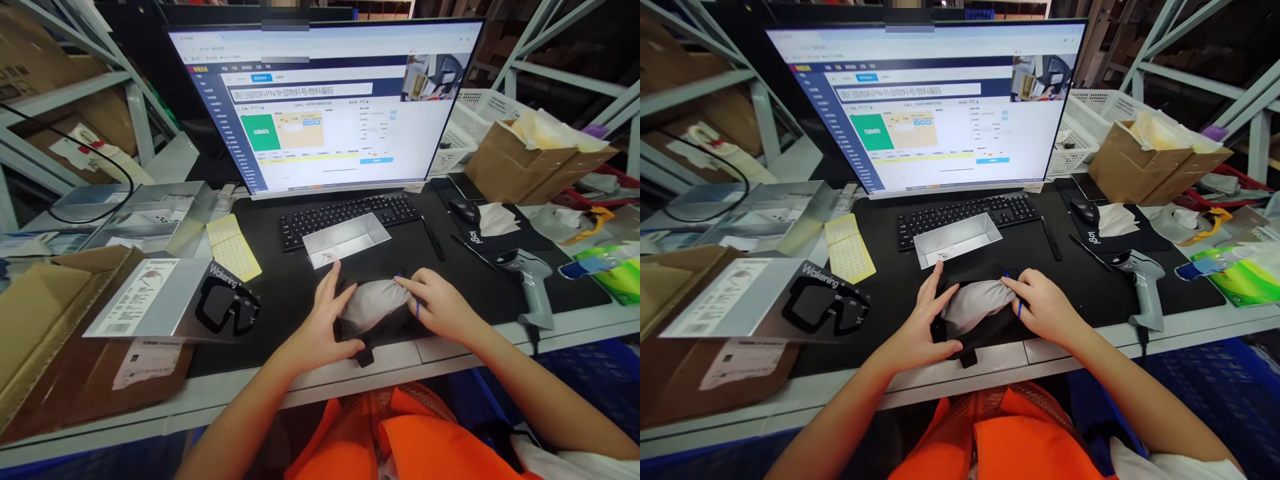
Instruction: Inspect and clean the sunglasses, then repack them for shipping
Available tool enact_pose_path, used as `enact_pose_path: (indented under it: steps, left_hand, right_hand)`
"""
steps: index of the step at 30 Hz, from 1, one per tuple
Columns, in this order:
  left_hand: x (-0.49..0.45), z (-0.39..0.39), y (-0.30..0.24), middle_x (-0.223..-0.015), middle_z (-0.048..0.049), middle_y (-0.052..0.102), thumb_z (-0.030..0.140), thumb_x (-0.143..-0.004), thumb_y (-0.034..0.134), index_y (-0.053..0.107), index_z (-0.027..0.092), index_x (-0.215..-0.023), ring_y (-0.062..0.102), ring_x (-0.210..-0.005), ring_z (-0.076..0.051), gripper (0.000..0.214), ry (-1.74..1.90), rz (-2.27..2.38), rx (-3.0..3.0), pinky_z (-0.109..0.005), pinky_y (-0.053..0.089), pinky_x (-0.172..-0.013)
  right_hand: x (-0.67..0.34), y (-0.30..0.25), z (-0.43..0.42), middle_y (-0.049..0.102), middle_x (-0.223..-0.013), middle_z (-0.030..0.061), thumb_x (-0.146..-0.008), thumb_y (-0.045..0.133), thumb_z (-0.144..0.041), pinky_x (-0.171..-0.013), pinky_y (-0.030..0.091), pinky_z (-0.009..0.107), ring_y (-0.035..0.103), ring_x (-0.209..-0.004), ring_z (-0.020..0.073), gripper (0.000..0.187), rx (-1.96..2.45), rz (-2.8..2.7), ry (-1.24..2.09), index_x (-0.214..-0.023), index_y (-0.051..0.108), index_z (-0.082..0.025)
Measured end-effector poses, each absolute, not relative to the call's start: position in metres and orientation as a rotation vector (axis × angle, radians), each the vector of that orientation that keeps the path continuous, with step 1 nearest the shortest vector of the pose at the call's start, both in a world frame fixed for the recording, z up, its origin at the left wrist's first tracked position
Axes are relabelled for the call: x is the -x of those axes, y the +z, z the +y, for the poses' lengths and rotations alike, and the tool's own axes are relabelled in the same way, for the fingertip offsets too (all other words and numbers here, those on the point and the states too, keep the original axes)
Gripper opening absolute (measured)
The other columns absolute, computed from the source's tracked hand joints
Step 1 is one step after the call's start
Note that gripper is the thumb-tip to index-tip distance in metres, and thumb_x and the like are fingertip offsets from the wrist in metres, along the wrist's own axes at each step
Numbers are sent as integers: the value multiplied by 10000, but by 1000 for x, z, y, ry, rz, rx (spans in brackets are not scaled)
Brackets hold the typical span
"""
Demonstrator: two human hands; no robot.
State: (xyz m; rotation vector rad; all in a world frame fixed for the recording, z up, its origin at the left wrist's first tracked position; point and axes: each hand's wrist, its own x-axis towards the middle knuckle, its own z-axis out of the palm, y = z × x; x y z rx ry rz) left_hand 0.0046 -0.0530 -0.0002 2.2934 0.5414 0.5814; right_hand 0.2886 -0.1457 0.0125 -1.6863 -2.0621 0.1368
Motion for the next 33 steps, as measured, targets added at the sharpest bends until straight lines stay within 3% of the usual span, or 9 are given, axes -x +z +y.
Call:
enact_pose_path:
  steps: [5,7,11,15,18,22,26,29,33]
  left_hand:
    - [-7,-55,-2,-1690,-107,-102,315,-789,785,269,321,-1562,-22,-1547,-404,930,646,495,-2357,-680,180,-1187]
    - [-7,-55,-4,-1692,-108,-68,333,-800,772,280,320,-1561,-2,-1547,-401,906,664,492,-2357,-676,184,-1188]
    - [-8,-52,-6,-1694,-106,-29,358,-838,731,317,315,-1549,34,-1549,-384,824,693,545,-2324,-654,196,-1194]
    - [-9,-51,-7,-1687,-123,60,376,-880,678,373,296,-1521,94,-1541,-369,714,781,600,-2322,-638,211,-1193]
    - [-11,-51,-10,-1674,-131,125,377,-900,650,417,273,-1495,138,-1532,-352,647,825,617,-2351,-620,227,-1193]
    - [-12,-50,-15,-1643,-134,233,351,-949,577,480,244,-1450,201,-1514,-327,522,858,716,-2379,-604,240,-1195]
    - [-11,-51,-15,-1619,-126,299,356,-996,478,530,244,-1412,250,-1498,-316,433,932,734,-2407,-593,272,-1177]
    - [-10,-55,-7,-1595,-103,362,395,-969,524,630,293,-1314,294,-1475,-343,375,846,477,-2610,-607,274,-1142]
    - [-10,-59,4,-1555,-74,439,288,-929,597,701,353,-1208,334,-1453,-348,305,649,517,-2759,-635,238,-1126]
  right_hand:
    - [-288,35,-128,709,-1000,103,-968,453,-180,-821,526,339,673,-906,227,374,1703,-2254,576,-1252,697,-177]
    - [-286,37,-115,741,-993,82,-932,521,-166,-815,502,314,688,-912,225,303,1759,-2235,600,-1135,742,-206]
    - [-282,36,-95,728,-811,42,-816,594,-96,-651,423,272,661,-748,198,163,1996,-2051,453,-869,716,-192]
    - [-276,49,-97,676,-720,-17,-788,606,-88,-584,394,238,604,-646,141,140,1869,-1960,764,-802,689,-199]
    - [-265,63,-109,682,-748,-6,-841,675,-242,-616,449,245,618,-667,146,65,1705,-1930,893,-838,719,-194]
    - [-246,66,-128,718,-1008,67,-919,600,-207,-835,515,299,665,-898,179,164,1419,-2068,738,-997,743,-184]
    - [-233,51,-146,713,-1146,89,-945,570,-205,-988,485,375,644,-1072,223,254,1333,-2282,704,-1152,716,-198]
    - [-228,42,-159,706,-1228,87,-896,642,-210,-1089,409,470,591,-1211,276,333,1315,-2382,689,-1227,681,-201]
    - [-243,41,-173,708,-1261,57,-923,564,-154,-1068,447,398,610,-1219,222,371,1223,-2312,703,-1276,654,-223]
